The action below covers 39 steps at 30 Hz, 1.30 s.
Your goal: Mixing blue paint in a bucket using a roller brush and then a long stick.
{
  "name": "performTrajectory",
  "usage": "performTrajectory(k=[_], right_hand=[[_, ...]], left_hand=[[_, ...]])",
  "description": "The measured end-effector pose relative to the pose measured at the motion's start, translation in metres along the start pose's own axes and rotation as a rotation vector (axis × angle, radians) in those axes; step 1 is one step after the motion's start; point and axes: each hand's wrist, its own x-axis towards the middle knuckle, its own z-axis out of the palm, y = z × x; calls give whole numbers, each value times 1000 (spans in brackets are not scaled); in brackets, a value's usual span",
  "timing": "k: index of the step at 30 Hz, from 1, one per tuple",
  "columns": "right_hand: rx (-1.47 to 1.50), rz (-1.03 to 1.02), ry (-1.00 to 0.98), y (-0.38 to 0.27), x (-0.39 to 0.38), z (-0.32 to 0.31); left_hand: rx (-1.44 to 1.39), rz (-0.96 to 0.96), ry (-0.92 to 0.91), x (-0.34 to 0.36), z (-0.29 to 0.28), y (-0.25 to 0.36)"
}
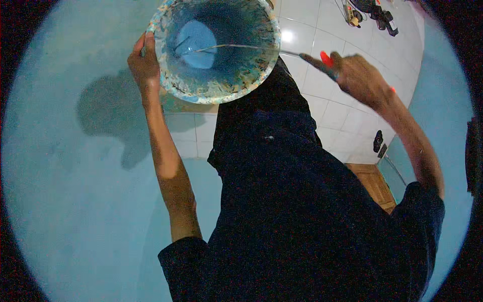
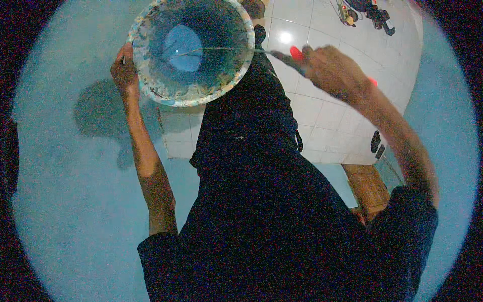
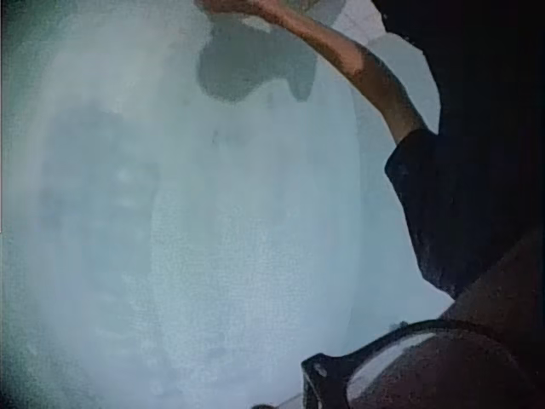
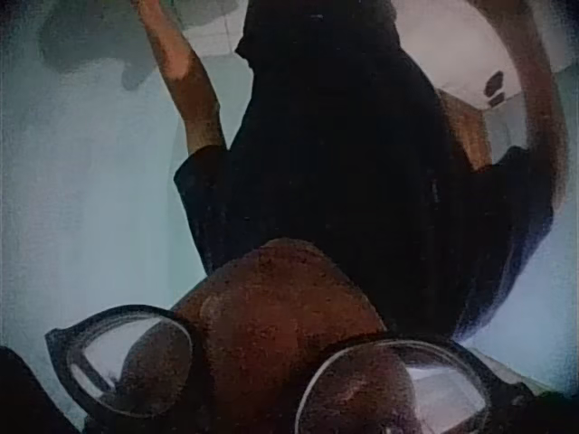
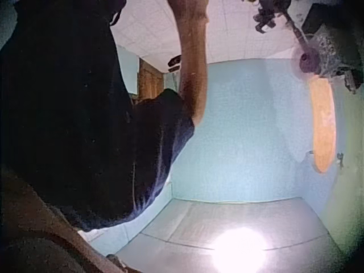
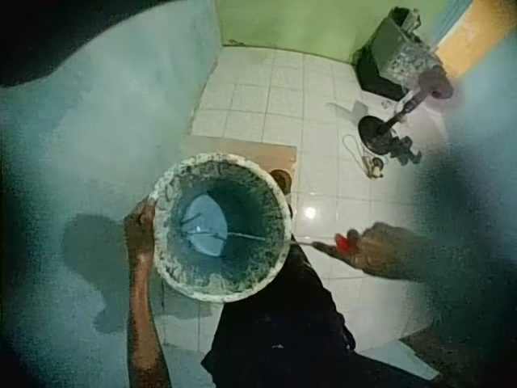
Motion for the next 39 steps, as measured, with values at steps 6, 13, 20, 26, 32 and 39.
performTrajectory(k=[6, 13, 20, 26, 32, 39], right_hand=[[-353, -182, 163, 37, 49, 9], [2, 70, -104, 20, 38, -7], [1036, 502, -733, -31, 36, -57], [1728, 650, -727, -57, 42, -80], [1706, 647, -643, -67, 40, -69], [468, 105, -298, -58, 21, -52]], left_hand=[[40, 13, -21, -2, -1, 14], [-11, 88, 33, 0, 2, 10], [-71, 80, -14, -1, -4, 27], [-123, 63, -16, 0, -4, 39], [15, 84, 5, -2, -4, 19], [-6, 16, 26, -3, -3, 21]])
